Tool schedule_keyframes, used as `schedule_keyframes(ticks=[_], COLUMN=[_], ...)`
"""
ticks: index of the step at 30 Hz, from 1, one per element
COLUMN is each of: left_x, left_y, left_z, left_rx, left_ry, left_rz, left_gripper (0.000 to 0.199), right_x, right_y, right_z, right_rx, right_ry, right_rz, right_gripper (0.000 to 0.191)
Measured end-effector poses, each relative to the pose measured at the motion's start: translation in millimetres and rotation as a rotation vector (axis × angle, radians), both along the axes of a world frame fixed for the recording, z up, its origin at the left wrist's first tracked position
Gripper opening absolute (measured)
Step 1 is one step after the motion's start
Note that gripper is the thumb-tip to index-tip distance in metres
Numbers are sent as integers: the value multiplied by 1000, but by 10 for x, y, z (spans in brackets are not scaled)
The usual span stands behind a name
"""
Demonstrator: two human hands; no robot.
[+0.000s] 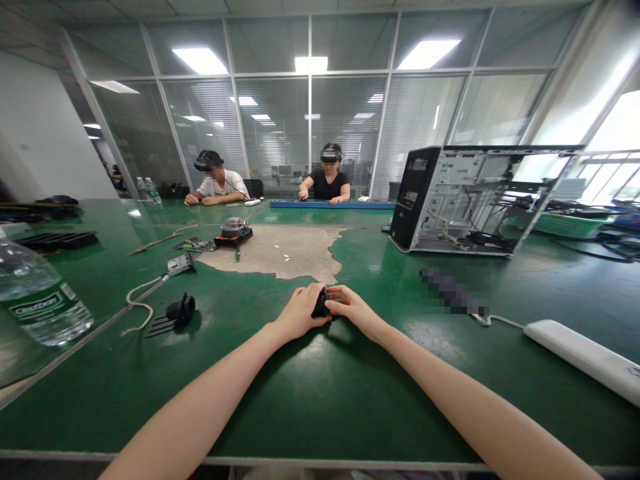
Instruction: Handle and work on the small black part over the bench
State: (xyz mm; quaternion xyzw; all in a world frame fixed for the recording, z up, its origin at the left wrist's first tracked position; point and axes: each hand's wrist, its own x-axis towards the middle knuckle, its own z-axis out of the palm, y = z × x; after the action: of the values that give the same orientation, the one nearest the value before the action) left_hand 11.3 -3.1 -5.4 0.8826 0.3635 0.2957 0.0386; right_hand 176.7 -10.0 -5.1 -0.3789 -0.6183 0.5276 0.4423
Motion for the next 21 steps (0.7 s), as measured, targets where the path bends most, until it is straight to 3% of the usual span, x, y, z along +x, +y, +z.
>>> schedule_keyframes(ticks=[6, 11, 17, 21], left_x=[-4, -4, 0, -1], left_y=[5, 6, -7, -20], left_z=[-4, -6, 10, 21], left_rx=[11, -2, -10, -21], left_ry=[12, -11, -17, -28], left_rz=[-3, -8, -7, -11], left_gripper=[58, 59, 57, 55], right_x=[13, -10, 3, 15], right_y=[-41, -66, -11, -35], right_z=[42, 67, 5, 30], right_rx=[49, 27, 5, 18], right_ry=[32, 48, 6, 6], right_rz=[69, 41, -12, 43], right_gripper=[32, 26, 33, 33])
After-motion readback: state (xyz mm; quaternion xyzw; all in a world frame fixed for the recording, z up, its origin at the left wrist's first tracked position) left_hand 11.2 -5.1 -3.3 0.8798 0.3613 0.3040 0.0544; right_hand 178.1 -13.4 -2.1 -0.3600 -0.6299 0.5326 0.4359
